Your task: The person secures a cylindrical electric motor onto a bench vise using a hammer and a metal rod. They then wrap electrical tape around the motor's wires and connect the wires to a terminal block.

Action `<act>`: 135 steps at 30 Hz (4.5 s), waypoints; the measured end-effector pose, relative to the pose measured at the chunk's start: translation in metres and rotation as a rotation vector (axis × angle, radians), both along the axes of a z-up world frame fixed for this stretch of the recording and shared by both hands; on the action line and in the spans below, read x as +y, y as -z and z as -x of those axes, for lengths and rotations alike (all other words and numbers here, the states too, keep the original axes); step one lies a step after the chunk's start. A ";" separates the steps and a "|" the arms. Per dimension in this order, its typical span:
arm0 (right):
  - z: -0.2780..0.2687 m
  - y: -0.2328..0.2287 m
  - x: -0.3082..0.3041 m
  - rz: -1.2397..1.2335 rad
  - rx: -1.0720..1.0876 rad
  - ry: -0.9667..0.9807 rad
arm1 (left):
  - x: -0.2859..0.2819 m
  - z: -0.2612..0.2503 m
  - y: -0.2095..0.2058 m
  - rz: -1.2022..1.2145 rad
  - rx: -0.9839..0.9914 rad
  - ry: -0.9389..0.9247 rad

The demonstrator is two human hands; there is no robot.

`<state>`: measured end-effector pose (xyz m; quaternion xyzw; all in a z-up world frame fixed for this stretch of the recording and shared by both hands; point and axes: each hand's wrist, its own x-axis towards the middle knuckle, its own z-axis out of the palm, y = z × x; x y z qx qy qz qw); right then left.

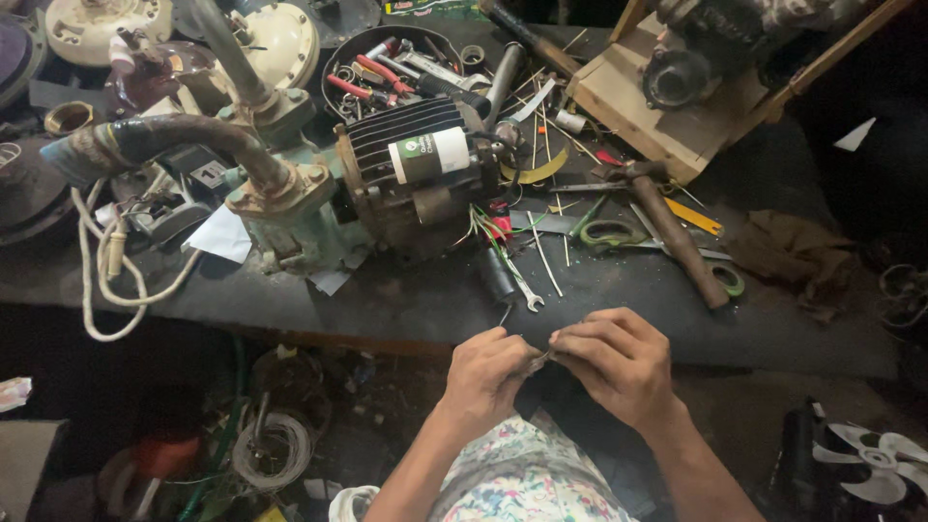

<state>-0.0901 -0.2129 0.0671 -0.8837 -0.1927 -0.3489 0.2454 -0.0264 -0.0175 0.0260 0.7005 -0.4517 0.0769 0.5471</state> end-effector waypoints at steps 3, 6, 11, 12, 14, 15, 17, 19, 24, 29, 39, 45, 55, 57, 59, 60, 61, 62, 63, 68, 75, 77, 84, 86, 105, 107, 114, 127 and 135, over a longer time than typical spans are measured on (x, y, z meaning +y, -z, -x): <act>-0.001 0.000 0.003 0.035 -0.019 0.017 | 0.001 0.000 -0.002 -0.005 0.006 0.003; 0.001 0.008 0.000 -0.034 0.032 0.019 | 0.001 0.000 -0.004 -0.029 -0.024 -0.010; 0.010 0.041 -0.011 -0.443 0.410 0.015 | 0.003 -0.002 -0.001 -0.144 -0.145 -0.046; 0.011 0.049 -0.013 -0.645 0.522 -0.055 | 0.003 -0.002 0.000 -0.162 -0.200 -0.056; 0.009 0.062 -0.014 -1.050 0.743 -0.200 | 0.004 -0.003 0.002 -0.188 -0.261 -0.069; 0.008 0.067 -0.015 -1.120 0.767 -0.250 | 0.004 -0.003 0.003 -0.196 -0.267 -0.073; 0.007 0.068 -0.015 -1.260 0.814 -0.352 | 0.003 -0.004 0.004 -0.202 -0.256 -0.058; 0.007 0.061 -0.015 -1.080 0.839 -0.204 | 0.004 -0.004 0.005 -0.198 -0.222 -0.025; 0.008 0.023 -0.008 -0.226 0.220 -0.042 | 0.003 -0.003 0.005 -0.136 -0.113 -0.012; 0.003 0.002 -0.001 0.076 -0.032 0.015 | 0.003 -0.003 0.004 -0.087 -0.056 0.008; 0.005 0.018 -0.003 -0.087 0.157 -0.007 | 0.005 -0.004 0.004 -0.131 -0.182 -0.010; 0.010 0.060 -0.024 -0.779 0.868 -0.164 | 0.006 -0.002 0.010 -0.241 -0.289 -0.039; 0.014 0.041 -0.021 -0.495 0.569 -0.183 | 0.006 -0.003 0.016 -0.134 -0.055 0.064; 0.008 0.028 -0.014 -0.230 0.280 -0.142 | 0.005 -0.005 0.015 -0.086 -0.014 0.073; 0.004 0.019 -0.008 -0.036 0.074 -0.095 | 0.005 -0.005 0.015 -0.069 0.024 0.074; 0.002 0.015 -0.005 0.001 0.033 -0.077 | 0.006 -0.005 0.014 -0.076 0.041 0.069; 0.002 0.011 -0.003 0.039 -0.009 -0.059 | 0.006 -0.005 0.013 -0.083 0.058 0.064; 0.001 0.009 -0.001 0.075 -0.050 -0.043 | 0.006 -0.006 0.013 -0.081 0.057 0.069; 0.001 0.008 0.000 0.077 -0.061 -0.026 | 0.007 -0.007 0.012 -0.079 0.055 0.073; 0.001 0.013 0.006 0.073 -0.054 0.073 | 0.007 -0.008 0.009 -0.106 0.040 0.075; 0.006 0.044 -0.006 -0.457 0.494 0.091 | 0.012 -0.012 0.008 -0.115 -0.020 0.118; 0.010 0.057 -0.014 -0.682 0.688 0.033 | 0.012 -0.012 0.008 -0.133 -0.058 0.111; 0.013 0.098 -0.025 -1.502 0.998 -0.243 | 0.013 -0.013 0.011 -0.163 -0.096 0.093; 0.013 0.101 -0.022 -1.678 1.077 -0.306 | 0.012 -0.012 0.012 -0.178 -0.089 0.090; 0.013 0.079 -0.017 -1.360 1.043 -0.296 | 0.011 -0.013 0.021 -0.163 -0.069 0.139; 0.014 0.062 -0.012 -1.029 0.846 -0.078 | 0.013 -0.016 0.020 -0.127 0.007 0.145; 0.006 0.009 0.011 0.049 0.027 0.015 | 0.018 -0.015 0.007 -0.079 0.108 0.128; 0.006 0.027 0.006 -0.164 0.291 0.033 | 0.018 -0.017 0.002 -0.077 0.058 0.115; 0.008 0.042 0.001 -0.906 0.795 -0.188 | 0.019 -0.015 0.005 -0.119 0.070 0.126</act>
